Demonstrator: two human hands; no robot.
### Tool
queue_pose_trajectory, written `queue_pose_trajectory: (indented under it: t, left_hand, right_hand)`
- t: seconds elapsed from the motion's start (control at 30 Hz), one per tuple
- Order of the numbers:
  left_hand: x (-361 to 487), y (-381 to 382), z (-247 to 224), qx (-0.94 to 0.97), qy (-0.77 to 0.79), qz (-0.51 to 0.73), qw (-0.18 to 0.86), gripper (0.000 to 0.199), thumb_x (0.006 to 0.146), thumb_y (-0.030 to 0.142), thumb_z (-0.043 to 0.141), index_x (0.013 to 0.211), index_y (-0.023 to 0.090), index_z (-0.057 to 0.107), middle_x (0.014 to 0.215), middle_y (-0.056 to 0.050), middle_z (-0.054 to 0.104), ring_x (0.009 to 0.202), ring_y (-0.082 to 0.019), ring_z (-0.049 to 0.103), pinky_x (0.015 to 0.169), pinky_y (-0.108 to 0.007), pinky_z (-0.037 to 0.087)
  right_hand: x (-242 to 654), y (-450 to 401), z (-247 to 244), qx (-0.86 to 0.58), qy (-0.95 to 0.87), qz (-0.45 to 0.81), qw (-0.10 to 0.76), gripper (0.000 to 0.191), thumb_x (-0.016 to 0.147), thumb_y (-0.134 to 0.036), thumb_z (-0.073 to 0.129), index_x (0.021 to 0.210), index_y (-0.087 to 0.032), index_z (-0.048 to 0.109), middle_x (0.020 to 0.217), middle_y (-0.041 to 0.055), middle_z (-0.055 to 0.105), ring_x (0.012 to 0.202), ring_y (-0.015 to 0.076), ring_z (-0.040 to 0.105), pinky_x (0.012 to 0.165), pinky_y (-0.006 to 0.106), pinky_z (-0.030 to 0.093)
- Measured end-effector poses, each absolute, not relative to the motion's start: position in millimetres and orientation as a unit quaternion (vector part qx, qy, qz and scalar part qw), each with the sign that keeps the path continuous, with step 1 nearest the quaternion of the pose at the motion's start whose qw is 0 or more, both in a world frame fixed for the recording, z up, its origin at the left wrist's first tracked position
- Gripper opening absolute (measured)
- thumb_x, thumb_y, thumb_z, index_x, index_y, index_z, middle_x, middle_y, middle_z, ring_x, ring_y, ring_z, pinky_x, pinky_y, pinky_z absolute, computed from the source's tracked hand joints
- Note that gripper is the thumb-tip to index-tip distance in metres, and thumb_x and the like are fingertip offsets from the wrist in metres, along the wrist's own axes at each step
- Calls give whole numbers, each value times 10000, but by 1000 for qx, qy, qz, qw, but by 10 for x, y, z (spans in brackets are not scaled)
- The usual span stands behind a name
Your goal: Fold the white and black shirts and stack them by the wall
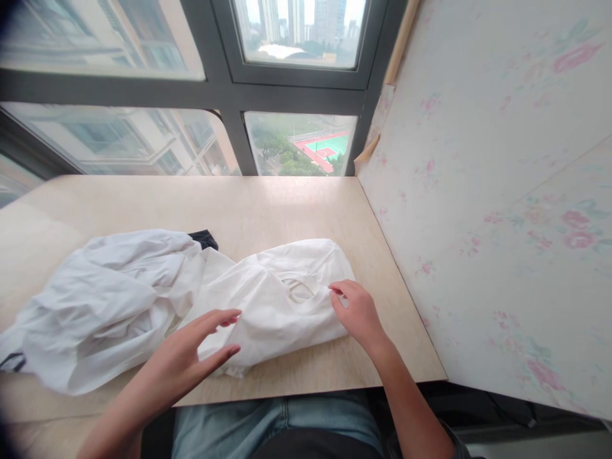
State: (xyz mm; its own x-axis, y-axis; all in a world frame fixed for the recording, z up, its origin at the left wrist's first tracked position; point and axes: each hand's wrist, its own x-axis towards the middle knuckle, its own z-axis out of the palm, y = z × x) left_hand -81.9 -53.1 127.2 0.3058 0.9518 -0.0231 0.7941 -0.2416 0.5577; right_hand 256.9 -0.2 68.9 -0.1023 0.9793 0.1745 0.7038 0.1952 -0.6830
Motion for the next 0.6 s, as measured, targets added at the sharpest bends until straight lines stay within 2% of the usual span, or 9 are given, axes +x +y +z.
queue_pose_trajectory:
  t: [0.13,0.23,0.3,0.43,0.53,0.6]
  left_hand:
    - [-352,-415,1203,781,567,212,155,319,941,421,538,1176,217,607,1133,-76,690,1030,-230,662,879,-357,538]
    - [-114,-338,1040,793,578,175,80,313,921,315,567,1207,192,599,1246,-115,637,1091,-275,628,905,-405,518]
    - [-81,-333,929,786,601,140,48,360,904,270,586,1252,178,579,1229,-127,640,1054,-284,639,854,-397,522]
    - [-239,-488,821,777,609,151,40,235,961,264,516,1172,212,605,906,-39,684,820,-212,663,688,-306,485]
    - [-383,-694,865,779,580,235,48,121,963,253,535,1046,229,620,864,-10,674,792,-168,645,722,-272,463]
    - [-431,-828,934,779,558,278,60,100,949,221,559,1031,229,616,881,-9,676,806,-156,637,769,-262,459]
  right_hand:
    - [2327,192,689,-555,-765,199,258,230,923,-263,515,1029,-226,716,1015,77,725,973,212,662,917,361,498]
    - [2240,236,685,-553,-792,190,176,220,909,-240,528,1029,-209,710,992,93,718,973,230,660,895,370,500]
    - [2261,189,690,-559,-793,196,143,232,896,-203,523,1047,-199,699,993,96,711,972,234,659,878,366,501]
    - [2420,-50,708,-539,-791,219,187,330,866,-93,460,1095,-206,669,1022,72,688,965,200,646,861,329,503]
    - [2518,-256,716,-536,-776,238,232,332,864,-98,459,1100,-221,657,1019,60,671,940,185,639,840,314,511]
    - [2541,-340,718,-544,-765,247,240,296,882,-137,479,1104,-225,654,976,55,663,908,187,637,824,323,518]
